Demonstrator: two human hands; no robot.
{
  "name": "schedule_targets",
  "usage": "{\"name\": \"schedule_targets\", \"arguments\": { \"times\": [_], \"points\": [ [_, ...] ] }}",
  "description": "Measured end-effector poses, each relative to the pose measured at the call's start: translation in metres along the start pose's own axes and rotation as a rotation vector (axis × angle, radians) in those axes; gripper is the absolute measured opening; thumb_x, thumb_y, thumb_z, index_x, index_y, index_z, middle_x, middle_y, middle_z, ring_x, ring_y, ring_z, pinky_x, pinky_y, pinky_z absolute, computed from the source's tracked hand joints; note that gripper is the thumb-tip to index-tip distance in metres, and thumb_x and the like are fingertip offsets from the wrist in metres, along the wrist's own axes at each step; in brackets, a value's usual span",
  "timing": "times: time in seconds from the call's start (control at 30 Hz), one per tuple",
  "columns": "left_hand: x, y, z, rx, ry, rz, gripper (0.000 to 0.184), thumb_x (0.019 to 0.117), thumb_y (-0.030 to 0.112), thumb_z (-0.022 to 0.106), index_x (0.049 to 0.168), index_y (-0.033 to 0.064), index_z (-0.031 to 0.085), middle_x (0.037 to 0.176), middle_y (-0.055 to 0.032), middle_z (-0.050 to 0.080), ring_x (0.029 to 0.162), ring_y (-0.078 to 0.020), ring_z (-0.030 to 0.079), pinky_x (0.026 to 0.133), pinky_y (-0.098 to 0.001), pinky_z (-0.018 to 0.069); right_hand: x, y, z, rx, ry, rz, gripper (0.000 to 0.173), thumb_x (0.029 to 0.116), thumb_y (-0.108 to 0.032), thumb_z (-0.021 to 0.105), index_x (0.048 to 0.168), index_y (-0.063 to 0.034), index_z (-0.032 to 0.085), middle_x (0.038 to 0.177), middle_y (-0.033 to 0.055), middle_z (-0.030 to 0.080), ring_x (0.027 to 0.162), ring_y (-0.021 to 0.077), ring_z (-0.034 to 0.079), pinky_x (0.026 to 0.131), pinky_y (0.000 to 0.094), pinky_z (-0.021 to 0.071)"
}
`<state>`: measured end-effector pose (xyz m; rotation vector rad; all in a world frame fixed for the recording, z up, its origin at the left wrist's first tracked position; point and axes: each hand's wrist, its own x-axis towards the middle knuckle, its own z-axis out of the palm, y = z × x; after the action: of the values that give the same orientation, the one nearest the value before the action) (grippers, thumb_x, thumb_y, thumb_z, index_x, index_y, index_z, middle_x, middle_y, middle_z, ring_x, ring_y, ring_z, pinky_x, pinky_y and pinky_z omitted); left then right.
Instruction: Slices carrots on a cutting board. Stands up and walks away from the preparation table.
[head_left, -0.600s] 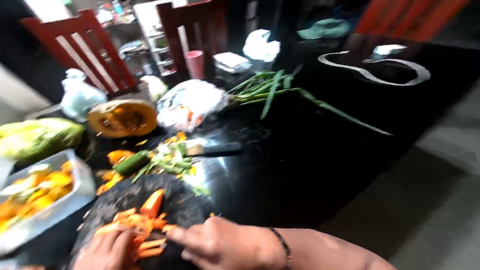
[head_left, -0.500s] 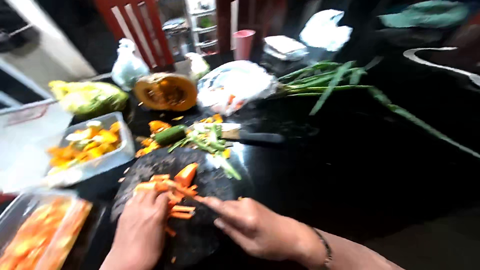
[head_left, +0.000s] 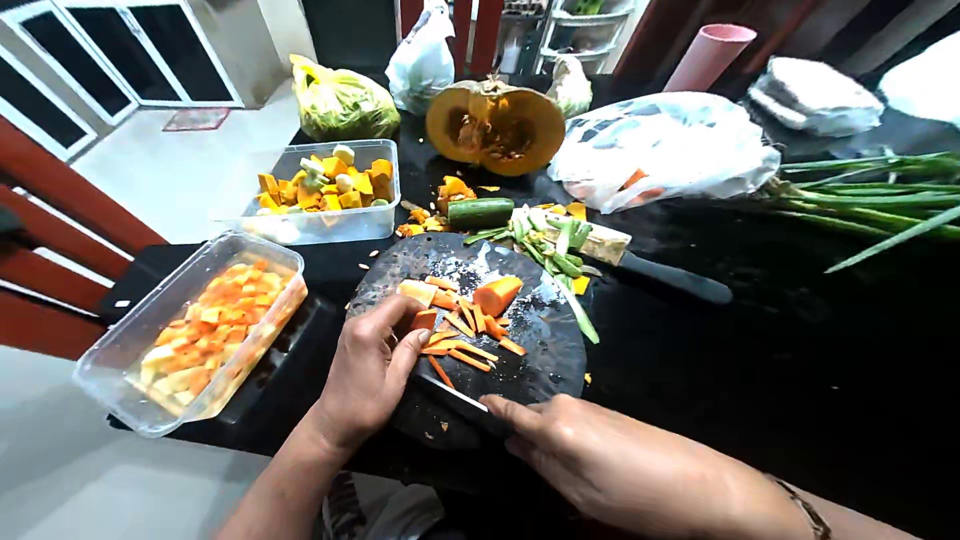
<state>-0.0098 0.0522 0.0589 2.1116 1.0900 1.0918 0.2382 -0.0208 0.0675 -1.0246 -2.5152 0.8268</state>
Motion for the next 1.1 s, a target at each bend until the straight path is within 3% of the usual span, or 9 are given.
{"name": "schedule_targets", "arguments": {
  "times": [0.17, 0.33, 0.6, 0.67, 0.73, 0.77, 0.87, 0.93, 1.1],
  "points": [
    [-0.022, -0.008, -0.004, 0.091, 0.11, 0.078, 0.008, 0.086, 0.006, 0.068, 0.093, 0.0033, 0.07, 0.089, -0.0023, 0.068, 0.084, -0.0052, 0.065, 0.078, -0.0201, 0.0547, 0.004, 0.013, -0.02, -0.01, 0.053, 0.216, 0.036, 0.1028, -0.018, 0.046, 0.13, -0.0013, 0.063, 0.061, 0.0022, 0.055, 0.048, 0.0123, 0.054, 0.046, 0.0308, 0.0479],
    [-0.04, -0.013, 0.009, 0.237, -0.024, 0.251, 0.015, 0.0984, 0.016, 0.064, 0.091, 0.0036, 0.07, 0.095, -0.0109, 0.069, 0.092, -0.0184, 0.067, 0.083, -0.0282, 0.0562, -0.006, 0.015, -0.011, 0.01, 0.229, 0.146, 0.043, 0.1011, -0.019, 0.046, 0.134, 0.0039, 0.061, 0.06, -0.0031, 0.054, 0.045, -0.0002, 0.049, 0.044, 0.0167, 0.0453],
    [-0.019, -0.005, 0.002, 0.059, 0.025, 0.213, 0.015, 0.096, 0.01, 0.066, 0.089, -0.0002, 0.074, 0.093, -0.0089, 0.069, 0.089, -0.0076, 0.066, 0.082, -0.0181, 0.0543, -0.011, 0.013, -0.001, 0.059, 0.301, 0.075, 0.04, 0.1023, -0.018, 0.047, 0.132, 0.0047, 0.061, 0.064, -0.0019, 0.056, 0.048, -0.003, 0.05, 0.045, 0.013, 0.0445],
    [-0.004, 0.003, 0.004, 0.043, -0.005, 0.187, 0.013, 0.0901, 0.004, 0.07, 0.1, -0.0005, 0.076, 0.104, -0.0108, 0.068, 0.091, -0.0104, 0.067, 0.081, -0.0213, 0.0567, -0.014, 0.014, -0.001, 0.062, 0.347, 0.105, 0.04, 0.103, -0.019, 0.046, 0.132, 0.0028, 0.061, 0.063, -0.0032, 0.056, 0.046, -0.0041, 0.049, 0.043, 0.0133, 0.0444],
    [0.004, 0.011, 0.003, 0.057, -0.092, 0.162, 0.038, 0.0888, 0.004, 0.073, 0.126, 0.0007, 0.069, 0.13, -0.0151, 0.06, 0.101, -0.0156, 0.068, 0.085, -0.0266, 0.0607, -0.02, 0.016, -0.004, 0.068, 0.406, 0.143, 0.037, 0.1057, -0.022, 0.045, 0.131, -0.0015, 0.061, 0.065, -0.0038, 0.056, 0.047, -0.0035, 0.05, 0.042, 0.0147, 0.0454],
    [0.002, 0.012, 0.002, 0.103, -0.087, 0.169, 0.042, 0.0895, 0.006, 0.073, 0.131, 0.0024, 0.067, 0.135, -0.0152, 0.057, 0.104, -0.0167, 0.068, 0.085, -0.0284, 0.0611, -0.024, 0.017, -0.005, 0.067, 0.435, 0.15, 0.037, 0.1069, -0.023, 0.044, 0.133, -0.0024, 0.06, 0.066, -0.0033, 0.057, 0.047, -0.0028, 0.05, 0.042, 0.0154, 0.0458],
    [-0.017, 0.006, 0.003, 0.31, -0.006, 0.153, 0.019, 0.0915, 0.017, 0.07, 0.106, 0.0063, 0.076, 0.107, -0.0108, 0.066, 0.093, -0.021, 0.066, 0.077, -0.0351, 0.0575, -0.033, 0.02, -0.008, 0.069, 0.447, 0.104, 0.042, 0.1092, -0.025, 0.043, 0.143, -0.0026, 0.053, 0.07, -0.0001, 0.059, 0.05, -0.0003, 0.053, 0.044, 0.0168, 0.0479],
    [-0.03, 0.001, 0.004, 0.396, -0.077, 0.096, 0.019, 0.0935, 0.023, 0.067, 0.1, 0.0093, 0.078, 0.097, -0.0094, 0.067, 0.086, -0.0231, 0.068, 0.072, -0.0376, 0.0582, -0.03, 0.016, -0.006, 0.044, 0.394, 0.034, 0.042, 0.1093, -0.023, 0.043, 0.145, -0.0015, 0.051, 0.07, 0.0024, 0.059, 0.052, 0.0019, 0.053, 0.047, 0.0169, 0.0474],
    [-0.04, -0.006, 0.002, 0.143, -0.163, 0.126, 0.019, 0.0997, 0.017, 0.062, 0.106, 0.0081, 0.078, 0.11, -0.0089, 0.07, 0.109, -0.0148, 0.065, 0.097, -0.0262, 0.0519, -0.009, 0.009, 0.006, -0.16, 0.28, -0.087, 0.045, 0.1043, -0.018, 0.044, 0.142, 0.0059, 0.053, 0.07, 0.0057, 0.061, 0.053, 0.0123, 0.055, 0.048, 0.0243, 0.0469]
  ]
}}
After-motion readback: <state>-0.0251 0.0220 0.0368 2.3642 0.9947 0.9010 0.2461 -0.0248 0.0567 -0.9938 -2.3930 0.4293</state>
